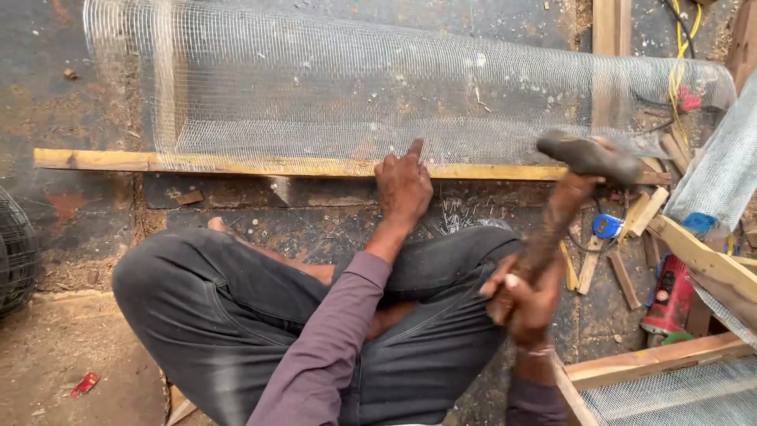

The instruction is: Attaching a metal wire mesh to a wooden frame using a hammer and small nails while sitting on the floor.

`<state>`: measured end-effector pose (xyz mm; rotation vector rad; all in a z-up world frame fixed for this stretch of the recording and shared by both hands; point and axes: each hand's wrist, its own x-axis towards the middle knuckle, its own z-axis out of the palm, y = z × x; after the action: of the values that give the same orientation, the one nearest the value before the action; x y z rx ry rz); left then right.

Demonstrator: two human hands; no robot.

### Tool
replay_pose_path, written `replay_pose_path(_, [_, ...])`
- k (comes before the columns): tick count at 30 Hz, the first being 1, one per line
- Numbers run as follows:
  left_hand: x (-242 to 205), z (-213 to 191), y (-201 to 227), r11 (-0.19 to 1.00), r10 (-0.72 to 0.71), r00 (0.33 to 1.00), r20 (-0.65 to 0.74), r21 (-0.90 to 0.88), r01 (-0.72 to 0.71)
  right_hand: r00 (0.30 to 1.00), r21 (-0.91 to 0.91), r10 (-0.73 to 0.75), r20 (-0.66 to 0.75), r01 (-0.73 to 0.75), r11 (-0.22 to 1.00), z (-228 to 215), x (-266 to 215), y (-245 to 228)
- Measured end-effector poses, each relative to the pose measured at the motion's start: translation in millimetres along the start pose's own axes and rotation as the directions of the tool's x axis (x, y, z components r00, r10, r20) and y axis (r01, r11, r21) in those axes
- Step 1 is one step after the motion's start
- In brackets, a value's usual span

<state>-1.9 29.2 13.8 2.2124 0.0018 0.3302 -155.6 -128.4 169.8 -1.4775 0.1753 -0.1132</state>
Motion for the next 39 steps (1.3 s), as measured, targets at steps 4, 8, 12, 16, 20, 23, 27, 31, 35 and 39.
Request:
replay_pose_path(4, [7.3,-13.1,4.5,0.997,0.035,0.987,0.158,0.063,-0.046,0.984,-0.372,0.149,-0.095,-0.174,0.912,-25.8,39.4,-37.3])
replay_pose_path(8, [5.4,-9.2,-6.2,0.995,0.037,0.982,0.183,0.082,-0.053,0.986,-0.761,0.166,-0.026,-0.127,0.636,-63.3,78.5,-11.6])
replay_pose_path(12, [2.5,-5.8,-11.7,0.998,-0.018,0.973,0.231,0.060,0.005,0.962,-0.896,0.061,0.265,0.223,0.384,-82.4,114.8,-0.3])
replay_pose_path(16, [-0.1,-1.6,-16.2,0.995,0.036,0.988,0.151,0.089,-0.050,0.884,-0.866,0.122,0.452,0.402,0.296,-86.0,143.4,13.4])
replay_pose_path(20, [-1.4,3.6,-18.6,0.995,0.033,0.980,0.195,0.082,-0.050,0.850,-0.839,0.161,0.502,0.433,0.330,-80.7,162.1,35.6])
replay_pose_path(23, [-7.6,10.2,-24.9,0.994,0.074,0.984,0.162,0.070,-0.086,0.855,-0.901,0.284,0.434,0.420,0.109,-72.8,171.0,36.1])
replay_pose_path(27, [-6.9,13.9,-25.2,0.993,0.066,0.985,0.160,0.091,-0.081,0.869,-0.895,0.224,0.440,0.405,0.189,-87.0,168.6,39.8])
replay_pose_path(31, [-8.9,13.6,-25.6,0.990,0.080,0.988,0.128,0.104,-0.094,0.827,-0.654,-0.027,0.561,0.464,0.597,-72.7,161.3,25.0])
replay_pose_path(35, [-9.9,8.6,-19.2,0.991,0.086,0.989,0.123,0.087,-0.097,0.831,-0.912,0.383,0.404,0.398,0.098,-65.7,167.9,34.1])
replay_pose_path(39, [-5.5,6.1,-19.6,0.987,0.118,0.992,0.042,0.103,-0.122,0.833,-0.874,0.265,0.486,0.463,0.149,-77.3,165.1,18.6])
